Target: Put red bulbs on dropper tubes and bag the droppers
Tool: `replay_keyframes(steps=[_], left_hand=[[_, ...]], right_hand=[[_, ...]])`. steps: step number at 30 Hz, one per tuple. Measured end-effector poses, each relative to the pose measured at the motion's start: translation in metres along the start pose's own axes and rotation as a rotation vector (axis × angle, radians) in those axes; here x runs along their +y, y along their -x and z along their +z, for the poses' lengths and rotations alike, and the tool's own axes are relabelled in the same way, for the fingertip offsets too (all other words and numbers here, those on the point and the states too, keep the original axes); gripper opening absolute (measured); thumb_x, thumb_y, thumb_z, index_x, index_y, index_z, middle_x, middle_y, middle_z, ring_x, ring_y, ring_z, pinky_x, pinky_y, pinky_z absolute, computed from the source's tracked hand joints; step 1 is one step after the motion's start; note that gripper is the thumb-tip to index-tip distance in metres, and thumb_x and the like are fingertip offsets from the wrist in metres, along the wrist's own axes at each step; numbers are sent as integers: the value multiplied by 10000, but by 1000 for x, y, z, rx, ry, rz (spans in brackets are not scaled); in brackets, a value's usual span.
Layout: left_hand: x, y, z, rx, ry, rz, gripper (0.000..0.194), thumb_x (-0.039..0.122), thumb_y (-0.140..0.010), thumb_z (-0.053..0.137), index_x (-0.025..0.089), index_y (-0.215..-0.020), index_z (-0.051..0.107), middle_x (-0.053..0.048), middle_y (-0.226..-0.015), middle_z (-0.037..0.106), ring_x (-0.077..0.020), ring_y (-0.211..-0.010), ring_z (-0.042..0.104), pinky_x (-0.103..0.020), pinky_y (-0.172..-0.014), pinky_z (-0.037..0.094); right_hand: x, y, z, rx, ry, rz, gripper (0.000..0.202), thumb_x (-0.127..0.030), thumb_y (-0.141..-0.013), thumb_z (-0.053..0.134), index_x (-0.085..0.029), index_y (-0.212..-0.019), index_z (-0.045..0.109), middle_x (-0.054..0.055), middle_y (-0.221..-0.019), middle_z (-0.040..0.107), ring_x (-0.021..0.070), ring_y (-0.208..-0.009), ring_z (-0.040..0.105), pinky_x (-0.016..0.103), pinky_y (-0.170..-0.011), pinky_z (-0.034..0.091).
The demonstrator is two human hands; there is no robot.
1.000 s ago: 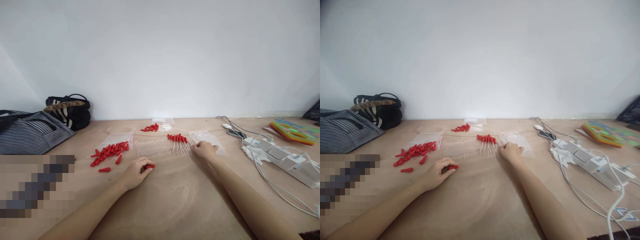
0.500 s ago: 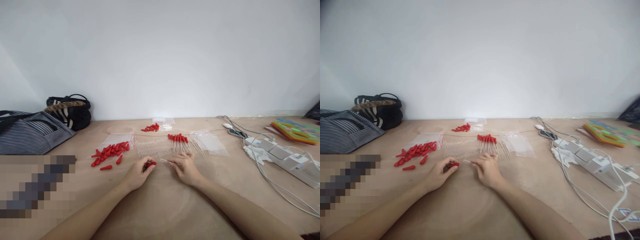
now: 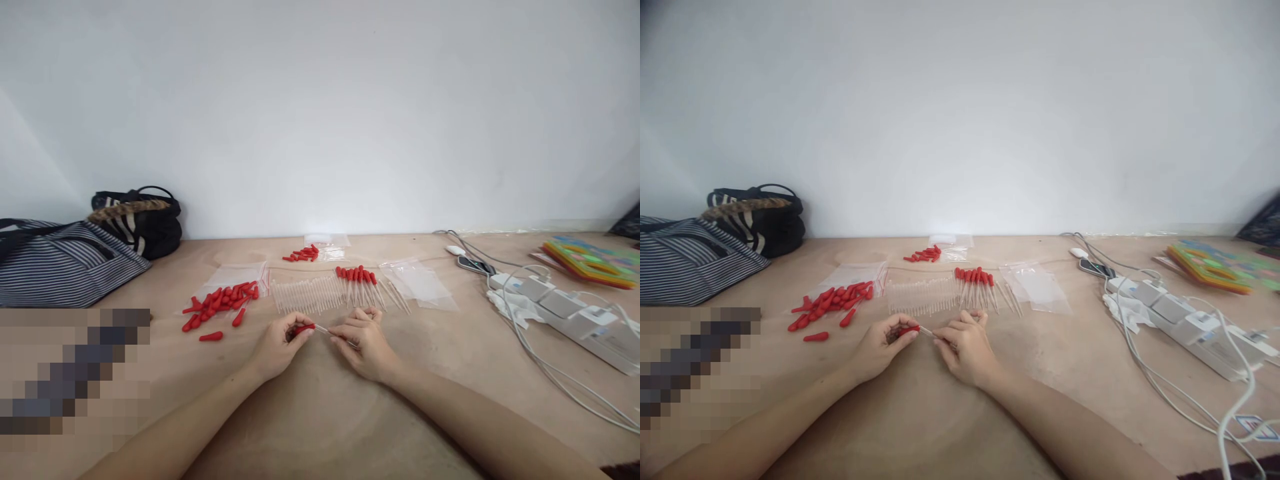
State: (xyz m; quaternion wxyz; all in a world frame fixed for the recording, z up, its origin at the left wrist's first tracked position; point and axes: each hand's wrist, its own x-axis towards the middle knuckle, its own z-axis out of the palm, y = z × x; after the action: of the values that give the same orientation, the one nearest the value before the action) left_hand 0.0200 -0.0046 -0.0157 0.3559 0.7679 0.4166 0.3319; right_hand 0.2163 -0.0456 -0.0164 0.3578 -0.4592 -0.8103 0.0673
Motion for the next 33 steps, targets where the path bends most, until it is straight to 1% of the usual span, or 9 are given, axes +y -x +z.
replay_keyframes(steps=[4, 11, 15, 19, 26, 33], left_hand=[[-4, 1, 2, 3, 32, -6, 162, 298, -758, 548, 155, -815, 597, -30, -730, 643, -161, -687, 589, -261, -626, 462], [-6, 5, 6, -17, 88, 1, 173, 304, -748, 565, 151, -817, 606, -30, -728, 641, -156, -685, 584, -273, -649, 469], [-4, 7, 8, -29, 102, -1, 170, 306, -743, 572, 154, -806, 613, -19, -707, 629, -144, -654, 570, -263, -624, 466], [-1, 9, 10, -29, 103, -9, 163, 301, -729, 584, 153, -787, 621, -16, -681, 621, -138, -626, 555, -255, -595, 456], [4, 9, 13, -4, 112, -37, 161, 287, -700, 600, 143, -767, 628, -30, -684, 637, -146, -623, 562, -262, -591, 457], [5, 9, 13, 1, 112, -52, 165, 303, -695, 605, 146, -742, 623, -30, -686, 642, -154, -637, 572, -271, -601, 467]], right_hand=[[3, 1, 1, 20, 19, -63, 189, -238, -833, 469, -232, -889, 649, 10, -692, 625, 140, -722, 446, 363, -765, 207], [6, 0, -4, 29, 75, -168, 221, -186, -814, 454, -239, -909, 647, 4, -642, 586, 147, -733, 443, 360, -751, 216], [7, 1, -4, 24, 97, -173, 232, -164, -802, 449, -246, -903, 641, 1, -655, 592, 146, -753, 457, 364, -777, 213], [8, 1, -2, 0, 119, -184, 192, -170, -797, 454, -222, -854, 630, 1, -673, 598, 143, -771, 468, 363, -795, 203], [5, 0, 3, 25, 85, -167, 168, -166, -794, 447, -208, -802, 609, -4, -659, 596, 142, -758, 470, 372, -806, 182], [6, -2, 7, -5, 34, -150, 177, -181, -803, 439, -194, -799, 615, 14, -663, 587, 146, -751, 452, 342, -761, 219]])
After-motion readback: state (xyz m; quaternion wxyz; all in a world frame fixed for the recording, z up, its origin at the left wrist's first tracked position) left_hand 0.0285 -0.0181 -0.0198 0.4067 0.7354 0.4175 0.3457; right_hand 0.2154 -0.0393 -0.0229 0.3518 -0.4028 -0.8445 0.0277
